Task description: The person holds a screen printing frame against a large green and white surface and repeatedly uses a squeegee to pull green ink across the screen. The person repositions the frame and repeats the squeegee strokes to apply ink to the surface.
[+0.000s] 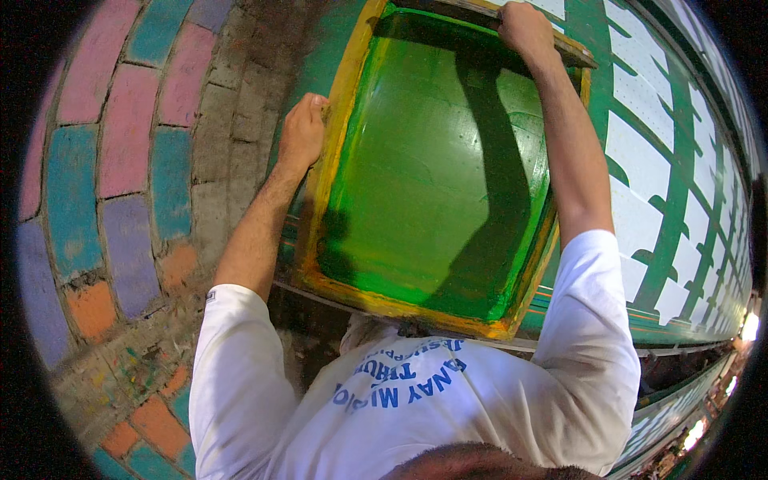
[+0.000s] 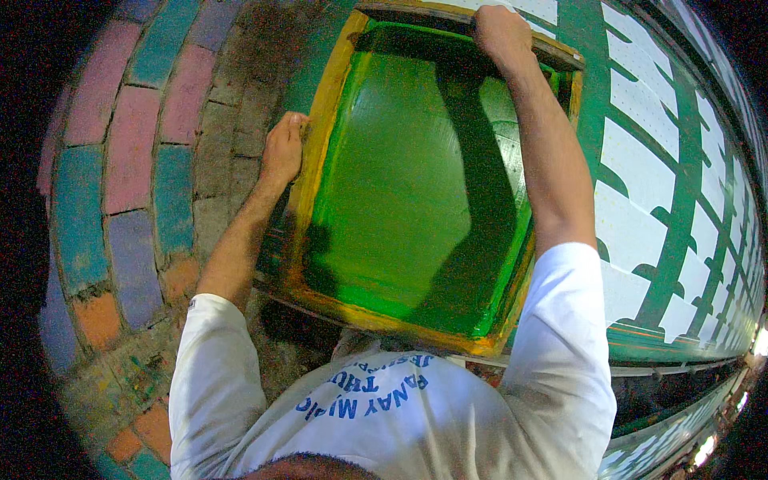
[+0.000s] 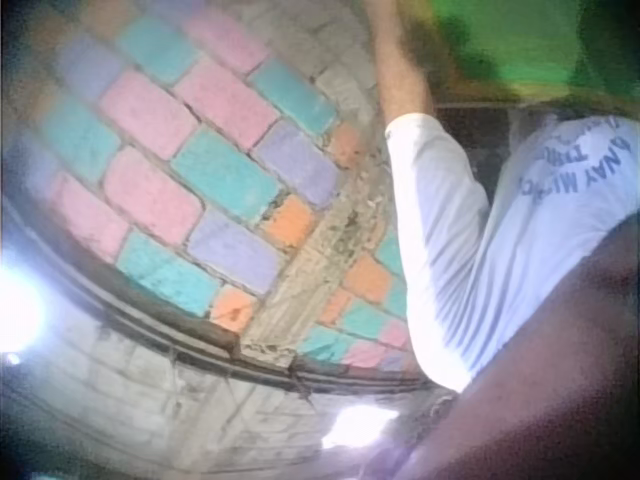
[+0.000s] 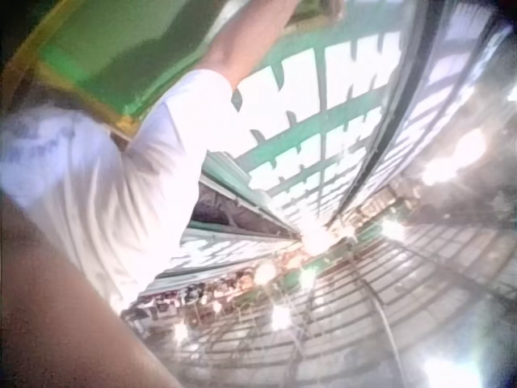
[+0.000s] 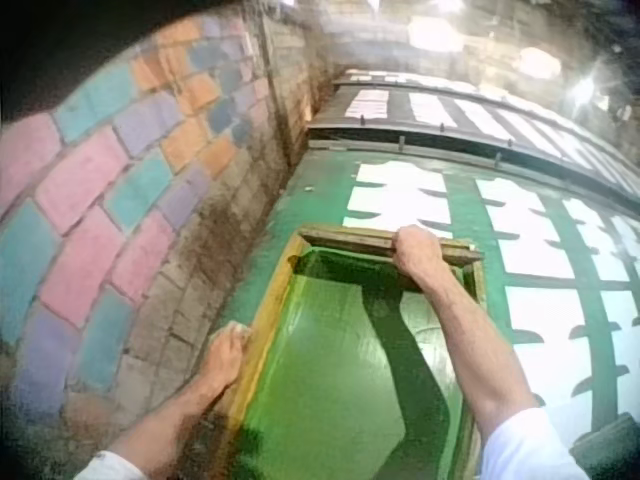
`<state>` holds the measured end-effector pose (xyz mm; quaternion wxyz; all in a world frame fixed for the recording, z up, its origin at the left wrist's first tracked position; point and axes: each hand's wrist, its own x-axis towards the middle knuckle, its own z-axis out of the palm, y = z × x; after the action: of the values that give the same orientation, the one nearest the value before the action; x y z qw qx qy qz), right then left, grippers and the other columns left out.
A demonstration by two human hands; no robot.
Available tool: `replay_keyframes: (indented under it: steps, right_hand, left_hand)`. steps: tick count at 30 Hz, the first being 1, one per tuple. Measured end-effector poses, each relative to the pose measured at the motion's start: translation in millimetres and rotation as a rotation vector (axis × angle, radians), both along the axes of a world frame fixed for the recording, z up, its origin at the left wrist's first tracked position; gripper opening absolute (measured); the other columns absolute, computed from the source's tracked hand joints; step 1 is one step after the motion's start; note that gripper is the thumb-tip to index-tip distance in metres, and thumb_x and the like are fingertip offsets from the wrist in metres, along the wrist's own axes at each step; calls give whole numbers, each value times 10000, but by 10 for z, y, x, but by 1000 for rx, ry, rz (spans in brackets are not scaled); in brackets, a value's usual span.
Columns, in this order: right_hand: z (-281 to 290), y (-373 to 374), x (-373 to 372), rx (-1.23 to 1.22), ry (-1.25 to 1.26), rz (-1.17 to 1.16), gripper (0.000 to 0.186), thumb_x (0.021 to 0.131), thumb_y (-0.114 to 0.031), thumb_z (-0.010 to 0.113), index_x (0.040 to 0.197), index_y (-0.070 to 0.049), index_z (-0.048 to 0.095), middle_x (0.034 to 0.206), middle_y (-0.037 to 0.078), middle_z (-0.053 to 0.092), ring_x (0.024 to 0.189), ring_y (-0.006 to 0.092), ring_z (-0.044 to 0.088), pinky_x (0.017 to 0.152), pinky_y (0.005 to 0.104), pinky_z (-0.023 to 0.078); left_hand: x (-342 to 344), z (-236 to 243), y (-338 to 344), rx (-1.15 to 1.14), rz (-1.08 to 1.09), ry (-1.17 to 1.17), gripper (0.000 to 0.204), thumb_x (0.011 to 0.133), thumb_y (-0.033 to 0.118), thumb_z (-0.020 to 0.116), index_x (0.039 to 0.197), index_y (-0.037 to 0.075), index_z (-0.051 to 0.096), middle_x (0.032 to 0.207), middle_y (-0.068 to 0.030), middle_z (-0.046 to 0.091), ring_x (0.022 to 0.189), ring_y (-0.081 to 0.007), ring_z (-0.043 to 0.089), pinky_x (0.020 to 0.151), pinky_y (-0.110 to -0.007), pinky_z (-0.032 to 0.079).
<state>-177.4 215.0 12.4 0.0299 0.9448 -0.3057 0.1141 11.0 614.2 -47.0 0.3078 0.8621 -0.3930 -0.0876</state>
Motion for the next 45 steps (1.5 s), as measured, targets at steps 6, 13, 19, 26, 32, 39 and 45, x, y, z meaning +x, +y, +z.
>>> replay_keyframes:
  steps: [6, 13, 19, 26, 32, 39, 45]
  right_hand:
    - [-247, -51, -7, 82, 4, -115, 192, 798, -225, 753, 870, -53, 797, 945, 244, 749, 927, 422, 731, 821, 520, 594]
    - [-156, 958, -458, 213, 28, -259, 221, 835, -150, 707, 1005, -31, 783, 1028, 224, 761, 972, 411, 749, 840, 511, 612]
    - [-3, 2077, -1039, 277, 114, -223, 174, 831, -99, 680, 942, -22, 789, 967, 241, 762, 910, 410, 762, 767, 505, 622]
    - [-25, 3683, -1801, 366, 301, -189, 291, 791, -36, 685, 1041, -131, 800, 957, 163, 764, 893, 373, 736, 778, 489, 598]
    - [-78, 4735, -2302, 263, 47, -122, 398, 772, 7, 665, 1113, -153, 792, 1000, 144, 756, 895, 366, 727, 789, 474, 592]
    - [105, 4576, -2277, 343, 179, -107, 357, 767, -11, 677, 1084, -138, 781, 956, 143, 754, 879, 359, 734, 759, 480, 595]
    - [144, 4651, -2315, 411, 274, -83, 143, 787, -84, 692, 907, -96, 767, 864, 174, 741, 849, 369, 748, 716, 488, 610]
  left_hand:
    - [-55, 62, 15, 38, 9, -9, 415, 1129, 330, 359, 1158, 27, 640, 1121, -251, 679, 1073, -471, 630, 918, -513, 493]
    - [-2, 47, -18, 18, -40, -29, 407, 1120, 312, 364, 1150, 9, 635, 1139, -266, 677, 1103, -480, 621, 923, -535, 489]
    - [52, -39, -48, -22, -80, -103, 409, 1108, 316, 379, 1148, 2, 638, 1147, -284, 668, 1096, -495, 615, 912, -553, 486]
    - [205, -248, -106, 103, -66, -110, 528, 1085, 487, 370, 1276, 59, 613, 1240, -270, 676, 1158, -500, 623, 980, -588, 491]
    - [287, -415, -252, 160, -46, -50, 581, 1052, 572, 391, 1331, 97, 571, 1271, -273, 678, 1193, -495, 633, 1014, -596, 484]
    - [261, -430, -328, 154, 27, -48, 572, 1039, 586, 406, 1361, 142, 566, 1283, -259, 677, 1213, -500, 624, 1012, -616, 482]
    - [274, -445, -292, 145, 50, -79, 566, 1031, 593, 435, 1344, 151, 597, 1296, -262, 666, 1189, -484, 638, 985, -612, 503]
